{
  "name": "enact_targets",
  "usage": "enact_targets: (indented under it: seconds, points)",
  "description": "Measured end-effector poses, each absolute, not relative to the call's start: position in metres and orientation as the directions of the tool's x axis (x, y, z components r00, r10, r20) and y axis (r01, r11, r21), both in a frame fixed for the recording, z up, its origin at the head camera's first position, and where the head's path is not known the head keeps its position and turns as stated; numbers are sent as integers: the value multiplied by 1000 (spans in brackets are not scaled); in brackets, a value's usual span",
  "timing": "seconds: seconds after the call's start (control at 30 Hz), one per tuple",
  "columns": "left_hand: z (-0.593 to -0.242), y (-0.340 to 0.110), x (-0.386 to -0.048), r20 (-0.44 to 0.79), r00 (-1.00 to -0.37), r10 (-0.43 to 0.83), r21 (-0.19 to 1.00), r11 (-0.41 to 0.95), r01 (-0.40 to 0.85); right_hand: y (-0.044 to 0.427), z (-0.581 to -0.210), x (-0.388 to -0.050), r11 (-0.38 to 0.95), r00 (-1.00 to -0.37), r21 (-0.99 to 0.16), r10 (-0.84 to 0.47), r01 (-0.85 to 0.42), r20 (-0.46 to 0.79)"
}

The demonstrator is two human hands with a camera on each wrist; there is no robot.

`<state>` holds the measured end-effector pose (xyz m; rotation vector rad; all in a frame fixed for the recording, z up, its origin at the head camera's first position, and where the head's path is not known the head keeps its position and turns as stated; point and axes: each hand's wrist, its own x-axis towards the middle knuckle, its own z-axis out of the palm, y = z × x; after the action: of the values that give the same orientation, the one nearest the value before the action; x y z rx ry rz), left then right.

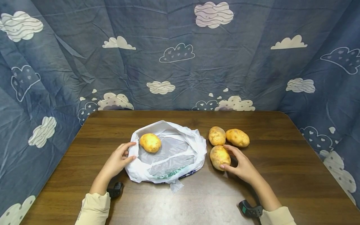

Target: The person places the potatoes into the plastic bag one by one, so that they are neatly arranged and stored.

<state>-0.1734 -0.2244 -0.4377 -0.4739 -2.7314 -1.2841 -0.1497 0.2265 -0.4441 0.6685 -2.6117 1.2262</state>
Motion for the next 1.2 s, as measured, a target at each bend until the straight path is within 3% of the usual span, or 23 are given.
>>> enact_targets:
  seconds: [0.17, 0.33, 0.6, 0.8, 1.2]
  points:
    - [-438, -224, -174, 206, -948, 241, 738, 598, 313, 235, -460, -155, 584, -910, -700, -302, -412, 283]
    - [-438, -224, -173, 193, -952, 237, 754, 586, 299, 238, -466, -157, 527, -927, -768, -284, -364, 245]
    - [-439, -224, -173, 190, -953, 235, 755, 586, 295, 229, -452, -149, 519, -919, -761, -272, -389, 285]
    - [-440, -224, -173, 186, -953, 239, 754, 587, 295, 237, -466, -156, 514, -918, -762, -264, -394, 297]
    - [-437, -224, -173, 179, -955, 235, 759, 585, 287, 215, -426, -141, 514, -885, -720, -270, -466, 379]
